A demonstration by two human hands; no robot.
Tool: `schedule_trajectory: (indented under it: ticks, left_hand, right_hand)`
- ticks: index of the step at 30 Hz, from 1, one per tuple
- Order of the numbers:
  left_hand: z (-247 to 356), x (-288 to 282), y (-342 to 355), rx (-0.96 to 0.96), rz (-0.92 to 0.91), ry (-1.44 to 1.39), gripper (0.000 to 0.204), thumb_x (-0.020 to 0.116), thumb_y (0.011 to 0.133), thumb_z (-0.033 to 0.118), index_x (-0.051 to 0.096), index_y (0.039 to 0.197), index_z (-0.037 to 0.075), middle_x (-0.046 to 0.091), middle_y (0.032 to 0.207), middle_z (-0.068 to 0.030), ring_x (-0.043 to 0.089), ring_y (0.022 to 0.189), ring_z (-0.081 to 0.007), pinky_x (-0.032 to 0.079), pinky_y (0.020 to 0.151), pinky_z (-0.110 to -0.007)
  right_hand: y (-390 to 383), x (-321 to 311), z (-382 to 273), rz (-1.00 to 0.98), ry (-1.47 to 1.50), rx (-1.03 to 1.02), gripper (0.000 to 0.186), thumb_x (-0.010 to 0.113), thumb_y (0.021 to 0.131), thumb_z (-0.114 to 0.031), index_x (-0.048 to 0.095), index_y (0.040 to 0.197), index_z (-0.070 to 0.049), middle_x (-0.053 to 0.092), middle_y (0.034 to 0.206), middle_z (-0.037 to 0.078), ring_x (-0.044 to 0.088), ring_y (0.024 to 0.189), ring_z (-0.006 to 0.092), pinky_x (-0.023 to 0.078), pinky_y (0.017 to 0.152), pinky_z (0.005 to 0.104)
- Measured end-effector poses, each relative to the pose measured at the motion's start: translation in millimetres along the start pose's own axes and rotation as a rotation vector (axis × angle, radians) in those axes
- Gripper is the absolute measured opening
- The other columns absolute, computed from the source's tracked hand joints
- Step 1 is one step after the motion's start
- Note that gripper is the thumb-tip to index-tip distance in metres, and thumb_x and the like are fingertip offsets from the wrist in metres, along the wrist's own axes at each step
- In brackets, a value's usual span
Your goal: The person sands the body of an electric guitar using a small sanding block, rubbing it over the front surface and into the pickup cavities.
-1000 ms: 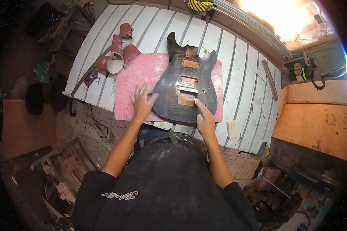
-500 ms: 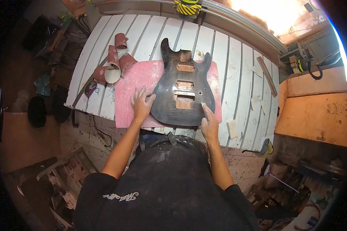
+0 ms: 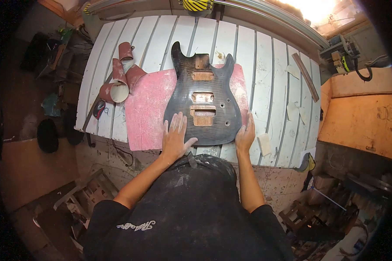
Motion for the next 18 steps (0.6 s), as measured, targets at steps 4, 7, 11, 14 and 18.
schedule_trajectory:
  ticks: [4,7,11,14,18]
  left_hand:
    - [-13,-12,39,-0.100,0.102,0.015,0.103,0.066,0.096,0.062,0.030,0.165,-0.005,0.025,0.175,-0.0262,0.021,0.164,-0.0397,0.017,0.130,-0.061]
    - [-10,-13,69,-0.166,0.106,-0.017,0.105,0.066,0.095,0.063,0.030,0.165,-0.007,0.025,0.175,-0.0265,0.021,0.164,-0.0398,0.017,0.130,-0.060]
    - [34,-6,90,-0.006,0.027,0.092,0.107,0.064,0.095,0.067,0.030,0.164,-0.008,0.025,0.174,-0.0272,0.020,0.164,-0.0408,0.015,0.131,-0.057]
    - [68,7,98,0.057,-0.013,0.049,0.109,0.063,0.093,0.071,0.035,0.162,-0.008,0.028,0.174,-0.0252,0.022,0.164,-0.0378,0.016,0.131,-0.058]
    - [83,15,99,0.123,-0.006,-0.108,0.111,0.065,0.090,0.073,0.037,0.163,-0.005,0.030,0.173,-0.0243,0.024,0.163,-0.0392,0.018,0.131,-0.059]
  right_hand:
    - [-3,4,-2,0.036,0.040,0.058,0.054,0.045,0.095,0.005,0.061,0.146,0.005,0.063,0.150,0.022,0.057,0.143,0.0357,0.041,0.122,0.0415]
    - [-2,4,-2,0.077,0.044,-0.002,0.050,0.047,0.095,0.002,0.064,0.142,0.006,0.067,0.144,0.023,0.061,0.138,0.0365,0.044,0.119,0.0420]
    - [-3,5,7,0.125,0.111,-0.041,0.046,0.049,0.095,-0.001,0.067,0.137,0.007,0.070,0.139,0.024,0.065,0.133,0.0386,0.047,0.116,0.0435]
    - [-4,5,11,0.133,0.103,-0.041,0.044,0.051,0.096,-0.004,0.068,0.134,0.007,0.071,0.136,0.025,0.067,0.129,0.0406,0.049,0.114,0.0446]
    - [-3,6,11,0.122,0.118,-0.047,0.043,0.051,0.095,-0.004,0.069,0.132,0.008,0.071,0.135,0.025,0.067,0.129,0.0409,0.049,0.114,0.0448]
Point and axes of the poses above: each hand's wrist, its own y-axis towards the middle knuckle, its own x-axis out of the palm, z = x × y, the point moved 7 cm from there along y, towards the middle knuckle
